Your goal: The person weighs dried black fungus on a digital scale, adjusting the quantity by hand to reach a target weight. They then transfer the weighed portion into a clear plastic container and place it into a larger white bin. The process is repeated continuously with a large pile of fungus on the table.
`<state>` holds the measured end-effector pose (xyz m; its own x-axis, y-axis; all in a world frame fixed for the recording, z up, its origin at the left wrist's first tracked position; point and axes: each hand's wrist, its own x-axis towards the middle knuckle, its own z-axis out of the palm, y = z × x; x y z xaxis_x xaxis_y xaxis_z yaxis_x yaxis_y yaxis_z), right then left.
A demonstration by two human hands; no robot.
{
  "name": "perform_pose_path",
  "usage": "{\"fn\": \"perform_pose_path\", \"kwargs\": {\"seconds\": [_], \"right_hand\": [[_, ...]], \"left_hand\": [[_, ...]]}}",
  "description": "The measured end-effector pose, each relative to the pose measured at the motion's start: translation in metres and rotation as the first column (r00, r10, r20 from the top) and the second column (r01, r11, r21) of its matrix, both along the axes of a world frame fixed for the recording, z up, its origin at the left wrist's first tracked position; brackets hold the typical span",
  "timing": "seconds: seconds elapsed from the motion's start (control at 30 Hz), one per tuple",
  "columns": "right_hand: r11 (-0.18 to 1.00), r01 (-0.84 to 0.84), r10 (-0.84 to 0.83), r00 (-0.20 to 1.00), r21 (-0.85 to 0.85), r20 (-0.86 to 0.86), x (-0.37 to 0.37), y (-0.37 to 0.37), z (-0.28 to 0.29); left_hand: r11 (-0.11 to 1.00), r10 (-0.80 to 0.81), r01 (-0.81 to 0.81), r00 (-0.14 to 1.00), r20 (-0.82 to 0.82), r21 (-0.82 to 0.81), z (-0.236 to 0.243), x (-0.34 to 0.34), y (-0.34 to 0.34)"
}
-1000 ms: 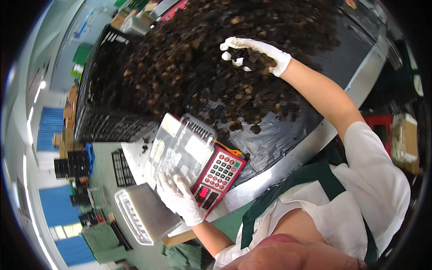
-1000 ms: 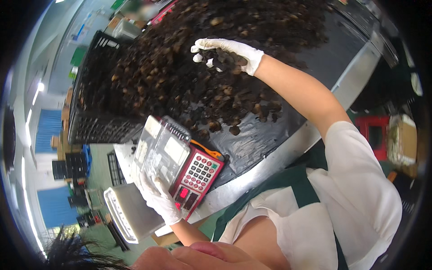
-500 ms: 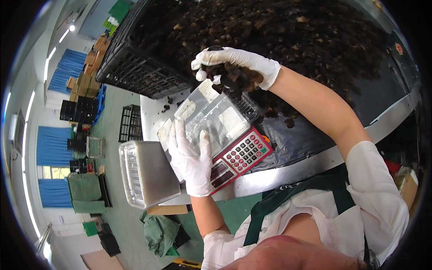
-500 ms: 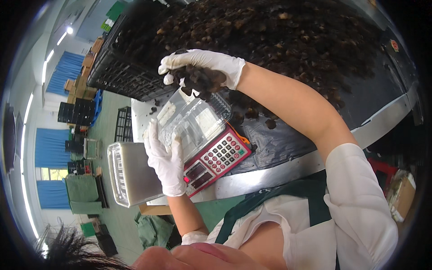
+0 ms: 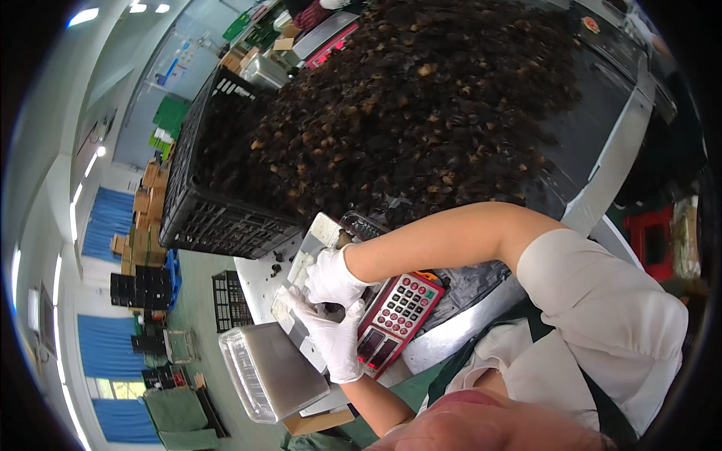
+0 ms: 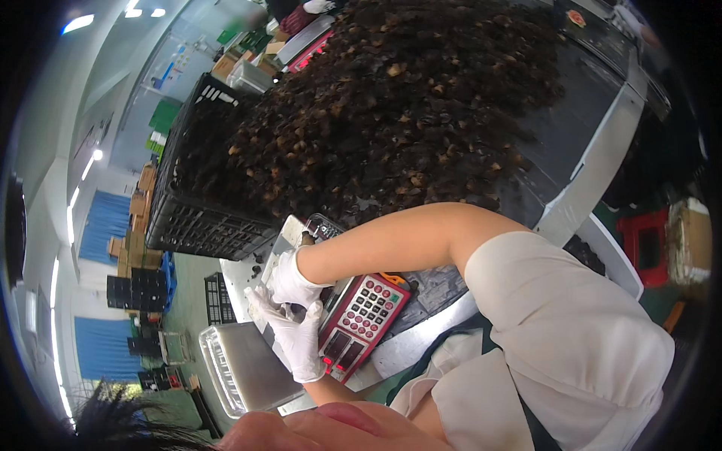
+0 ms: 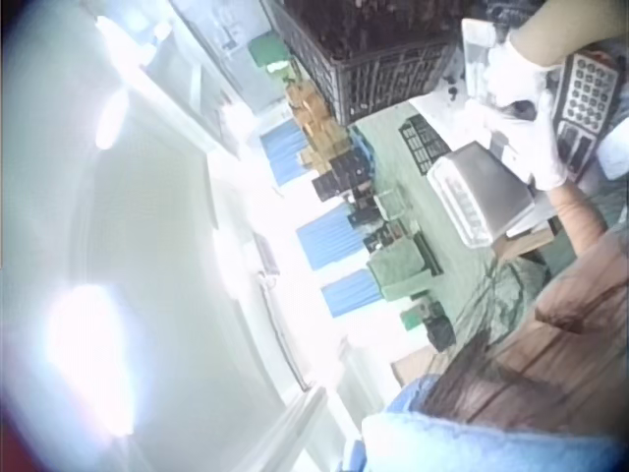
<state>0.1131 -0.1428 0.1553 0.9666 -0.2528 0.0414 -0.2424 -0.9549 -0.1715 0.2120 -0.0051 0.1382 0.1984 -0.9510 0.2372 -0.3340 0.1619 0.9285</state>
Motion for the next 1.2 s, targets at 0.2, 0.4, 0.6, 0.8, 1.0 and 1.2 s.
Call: {"fn": "perform_pose_path", "kwargs": {"seconds": [0.2,0.4,0.6,0.8,1.0,1.2], "right_hand": [[0.995,0.026,-0.037,0.992,0.097,0.121,-0.021,0.004,0.015],[0.987,0.158,-0.156,0.946,0.018,0.283,-0.061,0.015,0.028],[0.799,0.579,-0.561,0.617,0.165,0.551,-0.215,0.003,-0.023],[0.35,0.934,-0.935,0.344,0.077,0.085,-0.36,0.024,-0.094],[0.659,0.752,-0.741,0.648,0.004,0.173,-0.29,0.008,-0.118],[0.708,0.702,-0.66,0.62,0.075,0.424,-0.281,-0.004,-0.136]], "left_hand": [[0.997,0.059,-0.065,0.992,0.115,0.048,0.006,-0.001,0.004],[0.992,0.035,-0.072,0.944,0.329,0.1,-0.008,0.012,-0.001],[0.979,0.045,-0.15,0.812,0.582,0.134,0.009,0.003,0.0],[0.999,-0.019,0.012,0.987,0.159,0.043,0.004,0.013,-0.004],[0.973,0.18,-0.222,0.905,0.386,0.066,0.029,0.002,0.007],[0.963,0.193,-0.261,0.852,0.487,0.074,0.058,-0.006,0.01]]}}
